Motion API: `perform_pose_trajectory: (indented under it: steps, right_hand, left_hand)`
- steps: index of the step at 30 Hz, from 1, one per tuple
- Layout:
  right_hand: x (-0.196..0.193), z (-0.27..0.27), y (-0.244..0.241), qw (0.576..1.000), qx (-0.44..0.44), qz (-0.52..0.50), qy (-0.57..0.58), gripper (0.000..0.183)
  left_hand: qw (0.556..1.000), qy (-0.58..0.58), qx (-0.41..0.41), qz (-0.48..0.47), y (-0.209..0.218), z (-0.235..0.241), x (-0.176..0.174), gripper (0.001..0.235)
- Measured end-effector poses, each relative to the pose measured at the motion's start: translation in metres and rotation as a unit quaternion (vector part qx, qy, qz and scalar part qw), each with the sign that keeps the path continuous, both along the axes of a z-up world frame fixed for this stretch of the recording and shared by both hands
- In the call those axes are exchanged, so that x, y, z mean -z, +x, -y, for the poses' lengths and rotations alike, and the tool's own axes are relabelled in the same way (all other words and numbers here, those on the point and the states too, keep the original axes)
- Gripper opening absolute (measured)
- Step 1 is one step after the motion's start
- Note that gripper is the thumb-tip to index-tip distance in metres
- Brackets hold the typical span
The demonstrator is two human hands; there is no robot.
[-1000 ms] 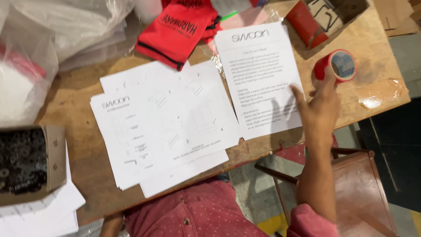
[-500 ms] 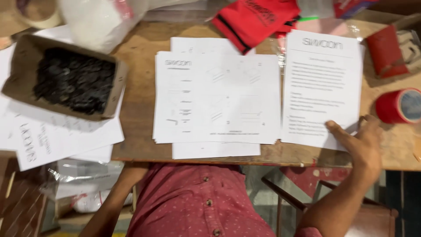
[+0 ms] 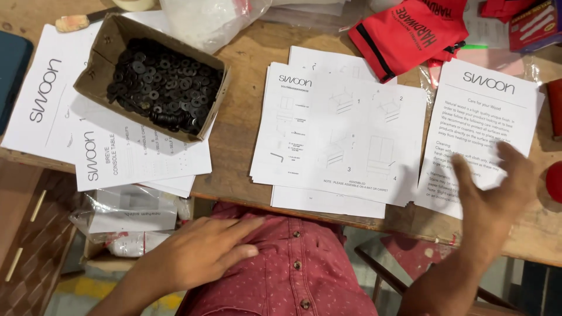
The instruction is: The person sorts through several instruction sheets on a wooden table before folding one and placing it inside a red hardware pouch.
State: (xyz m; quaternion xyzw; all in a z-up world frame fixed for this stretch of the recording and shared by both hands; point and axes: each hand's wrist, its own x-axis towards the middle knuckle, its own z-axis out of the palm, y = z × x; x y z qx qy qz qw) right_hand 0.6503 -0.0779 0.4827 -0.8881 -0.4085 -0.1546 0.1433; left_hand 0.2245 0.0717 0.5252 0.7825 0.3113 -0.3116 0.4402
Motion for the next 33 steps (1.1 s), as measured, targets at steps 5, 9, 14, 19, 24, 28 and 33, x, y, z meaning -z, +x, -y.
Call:
perform_pose_trajectory:
  steps: [5, 9, 14, 19, 24, 28, 33]
  right_hand:
    - [-0.001, -0.083, -0.015, 0.957, -0.184, -0.224, 0.006, 0.075]
    - [0.009, -0.131, 0.007, 0.940, -0.293, -0.136, -0.110, 0.101]
    - [0.004, -0.159, 0.017, 0.925, -0.250, -0.099, -0.269, 0.116]
    - [0.008, -0.175, 0.038, 0.918, -0.244, -0.164, -0.266, 0.105]
    - [0.011, -0.170, 0.046, 0.916, -0.267, -0.143, -0.265, 0.093]
    - [0.005, -0.160, 0.035, 0.917, -0.243, -0.092, -0.304, 0.075]
    - [0.000, -0.157, 0.012, 0.925, -0.249, -0.075, -0.277, 0.091]
  left_hand:
    - [0.968, 0.025, -0.130, 0.213, 0.029, -0.008, 0.012, 0.064]
    - [0.880, 0.295, -0.082, 0.362, 0.044, -0.014, 0.045, 0.058]
    - [0.872, 0.311, -0.126, 0.356, 0.044, -0.011, 0.061, 0.060]
    - [0.834, 0.320, -0.205, 0.399, 0.045, -0.011, 0.059, 0.060]
    - [0.839, 0.317, -0.221, 0.383, 0.045, -0.013, 0.063, 0.061]
    - [0.843, 0.315, -0.223, 0.375, 0.046, -0.013, 0.063, 0.060]
    - [0.844, 0.317, -0.222, 0.371, 0.047, -0.013, 0.061, 0.059]
